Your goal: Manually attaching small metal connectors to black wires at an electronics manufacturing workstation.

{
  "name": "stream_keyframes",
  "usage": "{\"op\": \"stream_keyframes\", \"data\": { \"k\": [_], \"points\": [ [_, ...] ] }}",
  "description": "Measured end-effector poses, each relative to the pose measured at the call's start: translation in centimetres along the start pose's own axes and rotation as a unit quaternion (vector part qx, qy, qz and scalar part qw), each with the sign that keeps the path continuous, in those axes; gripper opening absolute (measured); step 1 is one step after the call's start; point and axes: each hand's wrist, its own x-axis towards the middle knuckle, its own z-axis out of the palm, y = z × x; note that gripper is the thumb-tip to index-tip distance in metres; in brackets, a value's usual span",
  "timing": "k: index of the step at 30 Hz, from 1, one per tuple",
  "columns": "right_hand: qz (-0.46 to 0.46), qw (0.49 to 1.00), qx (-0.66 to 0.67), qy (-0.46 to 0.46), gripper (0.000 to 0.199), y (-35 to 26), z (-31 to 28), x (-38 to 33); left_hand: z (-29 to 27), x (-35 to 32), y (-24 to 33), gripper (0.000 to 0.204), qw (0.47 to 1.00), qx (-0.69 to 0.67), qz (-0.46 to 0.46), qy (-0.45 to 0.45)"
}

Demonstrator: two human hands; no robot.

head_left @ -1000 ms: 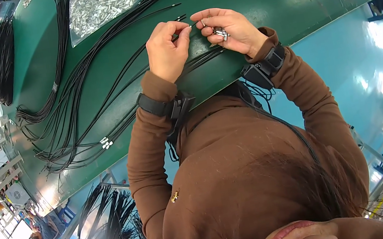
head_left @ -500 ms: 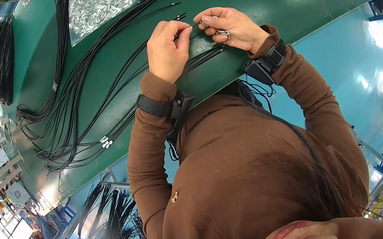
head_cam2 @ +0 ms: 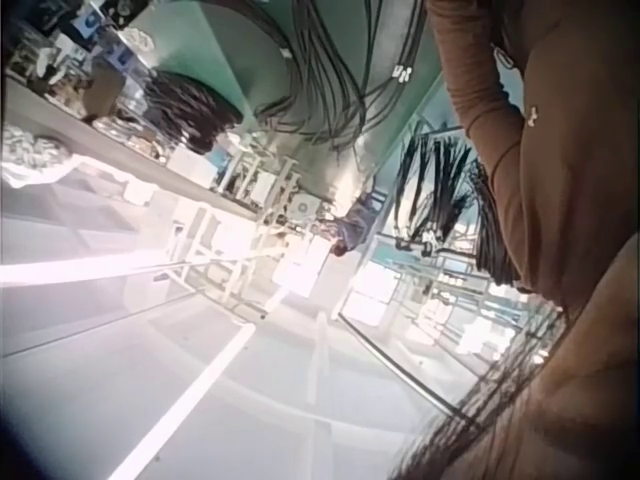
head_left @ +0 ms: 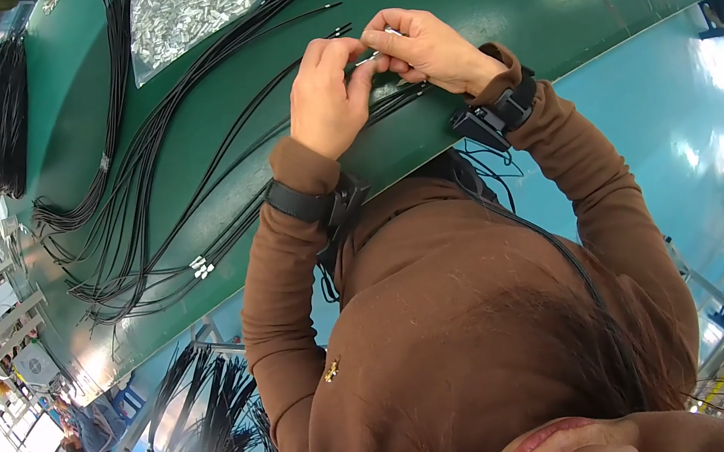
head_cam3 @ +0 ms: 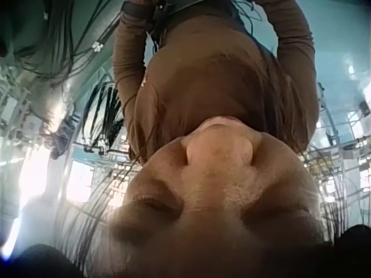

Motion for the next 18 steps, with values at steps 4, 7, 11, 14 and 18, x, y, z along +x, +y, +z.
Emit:
{"op": "stream_keyframes", "data": {
  "k": [4,7,11,14,18],
  "points": [
    [0.003,0.998,0.051,0.025,0.017,-0.3,0.5,0.1,-0.2,0.2,0.3,0.006,0.998,-0.041,-0.055,-0.008],
    [-0.002,0.998,0.06,0.006,0.016,0.2,0.0,-0.3,0.0,0.1,0.0,0.007,0.998,-0.035,-0.056,-0.003],
    [-0.014,0.999,0.031,0.008,0.016,0.4,-0.2,-0.7,-0.2,-0.3,0.0,0.006,0.999,-0.01,-0.044,0.015],
    [-0.008,1.0,0.007,0.025,0.014,0.4,-0.3,-0.6,-1.1,-1.0,-0.2,0.005,0.997,-0.015,-0.073,0.001],
    [0.012,0.998,-0.029,0.049,0.011,0.6,-1.6,-0.8,-5.8,-3.8,-2.8,0.006,0.996,0.077,-0.037,-0.002]
  ]
}}
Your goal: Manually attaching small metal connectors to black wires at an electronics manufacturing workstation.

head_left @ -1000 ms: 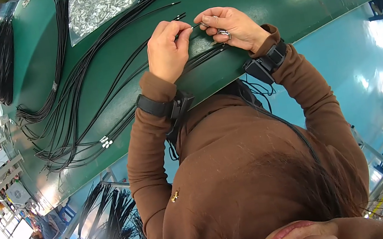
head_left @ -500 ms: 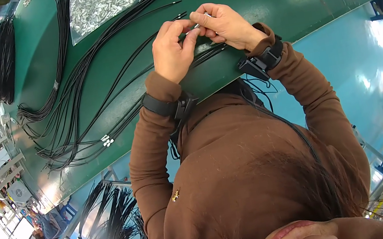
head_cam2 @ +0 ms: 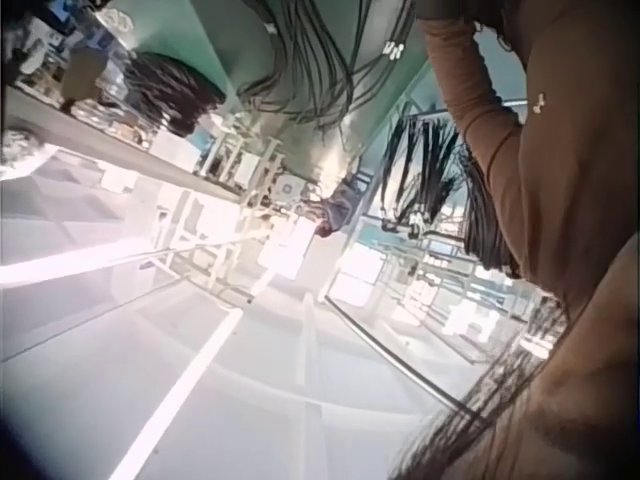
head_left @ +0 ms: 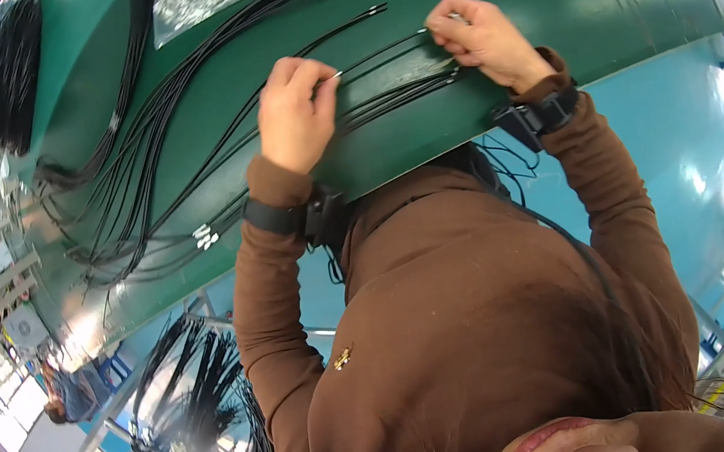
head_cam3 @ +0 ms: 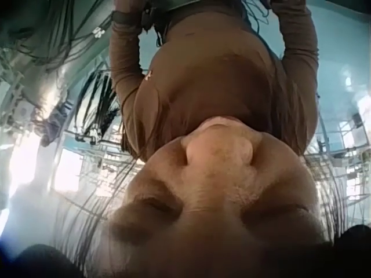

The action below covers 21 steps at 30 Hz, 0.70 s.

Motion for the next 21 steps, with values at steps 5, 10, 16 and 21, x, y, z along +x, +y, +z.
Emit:
{"op": "stream_keyframes", "data": {
  "k": [5,10,16,21],
  "points": [
    [-0.046,0.971,-0.226,0.064,0.012,0.4,-2.4,-0.5,-8.9,-6.5,-4.8,0.005,0.984,0.167,-0.049,-0.02],
    [-0.048,0.95,-0.305,0.05,0.012,0.4,-2.4,-0.3,-15.4,-12.4,-8.2,0.005,0.965,0.235,-0.111,-0.026],
    [-0.145,0.892,-0.426,0.036,0.014,1.5,-2.6,-0.2,-16.7,-15.2,-8.8,0.006,0.953,0.249,-0.159,-0.071],
    [-0.157,0.865,-0.475,0.044,0.016,1.3,-2.0,-1.0,-17.0,-15.9,-9.6,0.006,0.946,0.292,-0.129,-0.053]
  ]
}}
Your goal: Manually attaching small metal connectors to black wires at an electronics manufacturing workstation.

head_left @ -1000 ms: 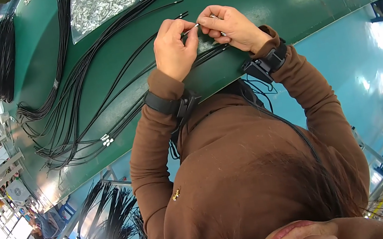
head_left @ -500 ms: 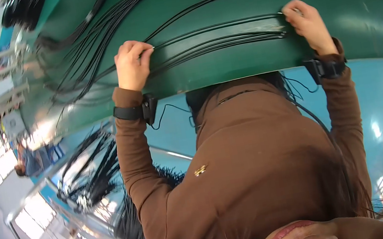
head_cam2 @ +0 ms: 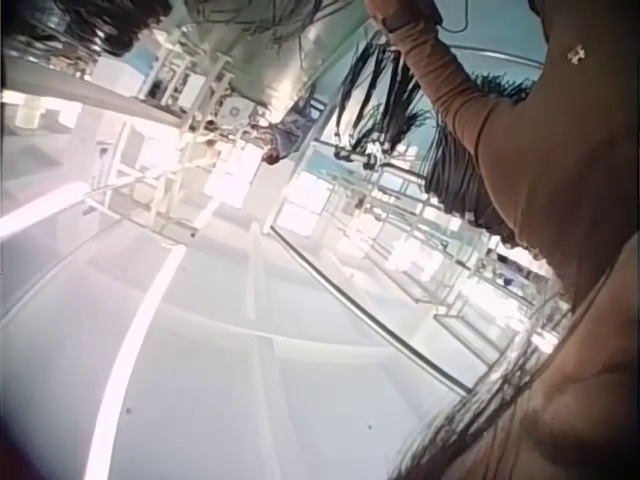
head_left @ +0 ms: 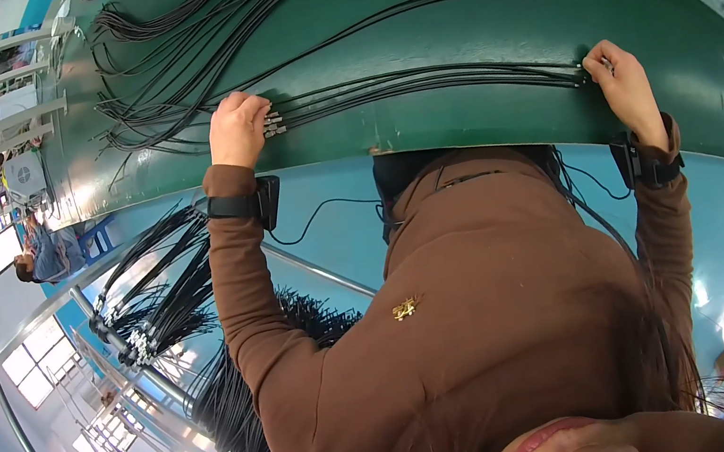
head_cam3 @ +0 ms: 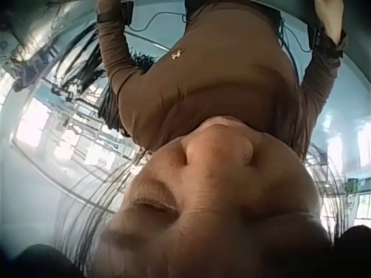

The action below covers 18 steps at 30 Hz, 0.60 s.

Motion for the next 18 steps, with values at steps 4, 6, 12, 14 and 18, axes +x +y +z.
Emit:
{"op": "stream_keyframes", "data": {
  "k": [4,6,12,14,18],
  "points": [
    [0.017,0.999,-0.018,-0.047,0.016,-0.6,-1.1,-0.7,-0.5,0.6,1.7,0.009,0.994,0.103,-0.003,-0.037],
    [0.017,0.994,0.015,-0.104,0.016,-0.2,-1.6,-0.5,-0.9,2.7,3.5,0.011,0.961,0.254,-0.043,-0.106],
    [0.224,0.927,0.295,-0.057,0.017,0.4,-2.8,1.7,3.3,11.7,14.4,0.009,0.989,0.038,0.134,0.042],
    [0.229,0.863,0.449,-0.03,0.019,0.7,-3.2,1.5,6.0,14.6,17.2,0.01,0.975,0.002,0.21,0.076],
    [0.206,0.79,0.568,-0.108,0.021,-1.8,-2.2,2.3,9.2,17.0,19.0,0.008,0.973,0.121,0.194,0.035]
  ]
}}
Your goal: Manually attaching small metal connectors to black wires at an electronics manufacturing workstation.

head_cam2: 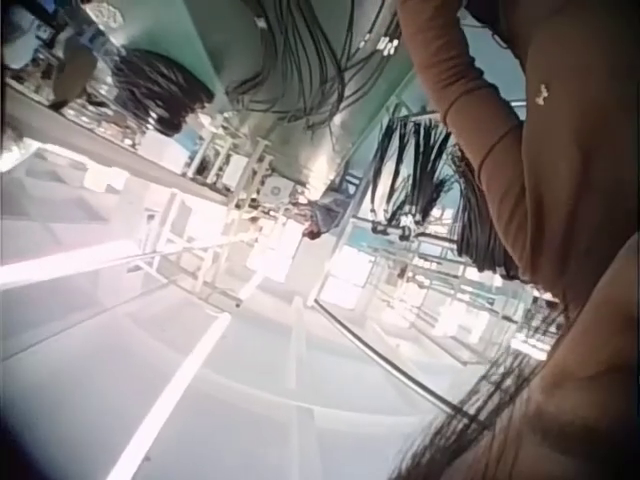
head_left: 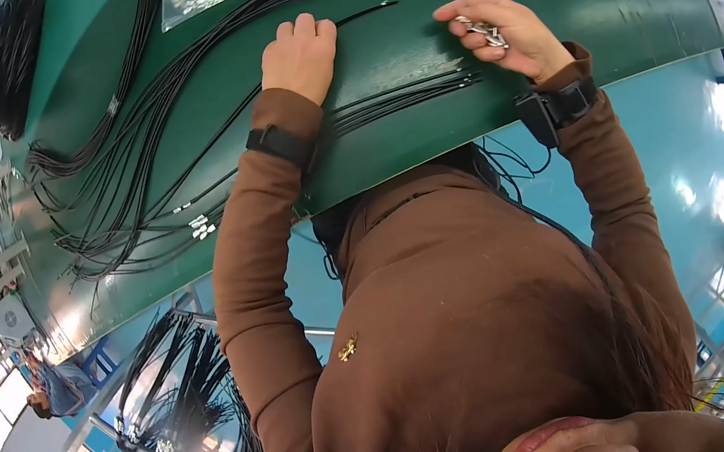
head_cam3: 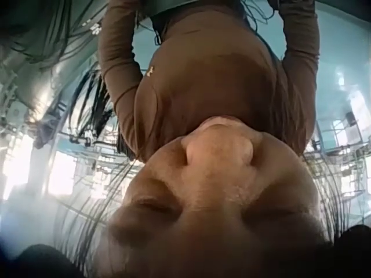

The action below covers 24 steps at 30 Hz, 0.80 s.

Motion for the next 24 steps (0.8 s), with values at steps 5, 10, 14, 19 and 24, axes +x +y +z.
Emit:
{"op": "stream_keyframes", "data": {
  "k": [5,10,14,19,24],
  "points": [
    [-0.03,0.999,-0.014,-0.019,0.019,0.8,1.2,0.8,-0.5,0.3,-0.1,0.011,0.999,-0.003,0.032,0.021],
    [-0.024,0.999,0.012,-0.039,0.02,1.4,1.3,2.0,-1.7,0.8,0.3,0.009,0.976,-0.182,-0.04,0.11],
    [-0.02,0.994,0.082,-0.075,0.022,2.0,1.0,2.5,-2.9,1.4,2.0,0.008,0.921,-0.371,-0.084,0.082],
    [-0.017,0.983,0.161,-0.091,0.024,2.8,1.1,2.7,-3.4,1.8,3.4,0.006,0.888,-0.452,-0.052,0.066],
    [-0.017,0.987,0.126,-0.096,0.024,3.0,1.1,2.8,-4.1,1.7,3.6,0.004,0.89,-0.445,-0.072,0.073]
  ]
}}
